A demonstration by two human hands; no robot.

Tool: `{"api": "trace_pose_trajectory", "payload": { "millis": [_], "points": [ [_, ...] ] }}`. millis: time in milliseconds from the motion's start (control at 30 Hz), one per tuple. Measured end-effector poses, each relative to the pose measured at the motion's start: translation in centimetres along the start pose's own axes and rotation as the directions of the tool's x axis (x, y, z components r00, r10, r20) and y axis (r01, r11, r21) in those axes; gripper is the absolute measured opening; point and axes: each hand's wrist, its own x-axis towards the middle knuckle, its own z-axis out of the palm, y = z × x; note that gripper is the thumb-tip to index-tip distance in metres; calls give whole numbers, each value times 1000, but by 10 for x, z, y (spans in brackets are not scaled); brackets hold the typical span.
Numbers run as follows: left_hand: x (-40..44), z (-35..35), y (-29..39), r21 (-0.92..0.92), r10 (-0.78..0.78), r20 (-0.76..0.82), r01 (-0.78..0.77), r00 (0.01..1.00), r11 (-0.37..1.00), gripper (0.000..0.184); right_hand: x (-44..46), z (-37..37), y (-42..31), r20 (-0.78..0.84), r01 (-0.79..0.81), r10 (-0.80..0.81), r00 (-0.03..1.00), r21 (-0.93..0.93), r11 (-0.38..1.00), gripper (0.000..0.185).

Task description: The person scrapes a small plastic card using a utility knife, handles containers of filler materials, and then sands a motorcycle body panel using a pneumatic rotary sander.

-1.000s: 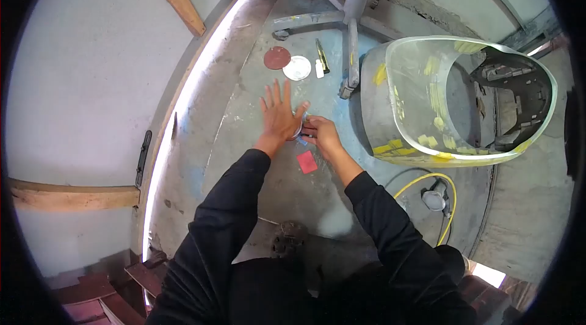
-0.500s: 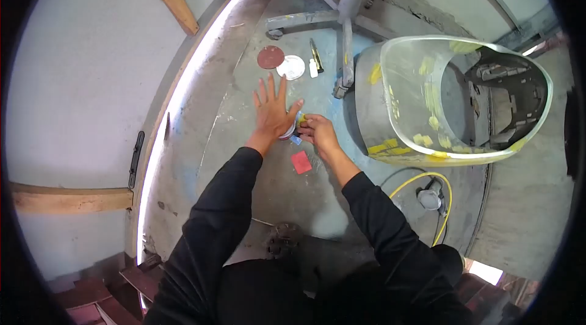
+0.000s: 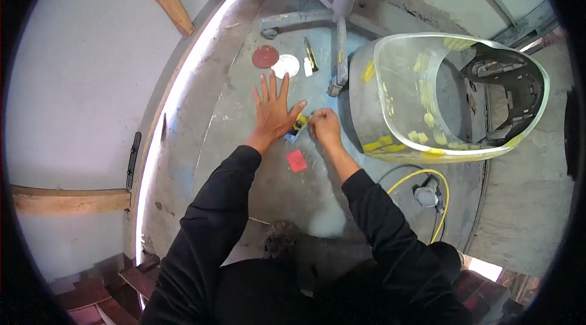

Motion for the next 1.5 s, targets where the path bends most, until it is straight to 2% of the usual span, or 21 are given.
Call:
{"api": "trace_pose_trajectory", "payload": {
  "millis": [67, 167, 200, 267, 367, 400, 467, 567, 600, 633, 733, 833, 867, 933, 1033, 1133, 1167, 1267, 1400, 1500],
  "points": [
    [5, 3, -3, -32, -33, -50, 31, 998, 999, 85, -8, 3, 4, -2, -43, 43, 999, 13, 999, 13],
    [19, -29, 14, -187, -59, -272, 7, 961, 982, 86, -24, 0, 4, 146, -99, 119, 982, -138, 985, 16],
    [16, -17, 5, -144, -119, -152, 97, 981, 985, 86, -26, 2, 5, 142, -116, 150, 978, -224, 968, 26],
    [-14, 14, -22, -12, -250, 113, 253, 961, 967, 87, -34, 5, 18, 170, -103, 153, 974, -269, 958, 25],
    [-18, 7, -19, 11, -50, -79, 51, 996, 999, 86, -24, 13, 9, 141, -42, 94, 986, -335, 941, 24],
    [-20, 6, -19, -77, -8, -62, 3, 998, 997, 82, -27, 15, 12, 114, -44, 91, 989, -360, 932, 24],
    [-21, 0, -24, -250, 74, -47, -83, 996, 965, 74, -28, 22, 14, 66, -101, 124, 990, -272, 957, 25],
    [-37, -18, -24, -331, 176, 180, -109, 968, 937, 63, -24, 29, 31, 24, -177, 183, 983, -149, 973, 24],
    [-41, -19, -26, -343, 208, 58, -176, 976, 923, 55, -26, 31, 31, 21, -188, 190, 981, -97, 977, 24],
    [-40, -15, -32, -401, 153, 36, -127, 988, 908, 54, -27, 33, 30, 19, -197, 198, 980, -46, 979, 23],
    [-42, -12, -44, -546, -18, -48, -11, 999, 838, 50, -32, 34, 17, 22, -211, 214, 977, -86, 974, 22],
    [-41, -15, -55, -579, -142, -23, 103, 990, 809, 50, -31, 41, 13, 26, -239, 239, 971, -10, 971, 24],
    [-40, -14, -59, -641, -166, -21, 114, 986, 759, 52, -30, 41, 13, -4, -195, 195, 981, -87, 977, 23],
    [-38, -22, -58, -548, -136, -56, 83, 989, 833, 54, -29, 41, 14, -52, -109, 100, 994, -245, 963, 23],
    [-35, -33, -55, -335, -104, -47, 83, 993, 939, 54, -30, 47, 16, -146, 98, -179, 973, -440, 893, 32],
    [-32, -39, -59, -130, -147, 80, 156, 986, 979, 54, -30, 41, 4, -55, 77, -123, 991, -519, 851, 42],
    [-31, -40, -60, -67, -173, 135, 183, 976, 981, 54, -31, 42, -1, -42, 101, -148, 988, -554, 826, 44],
    [-34, -39, -58, 224, 2, -136, 28, 991, 974, 58, -33, 40, -3, -5, 143, -190, 982, -640, 755, 47],
    [-30, -31, -56, 36, 159, -25, -158, 987, 987, 57, -28, 33, -8, -4, 151, -208, 978, -675, 722, 51],
    [-23, -20, -41, -59, 163, 2, -163, 987, 985, 55, -22, 31, -6, -33, 152, -245, 969, -703, 695, 54]
  ]
}}
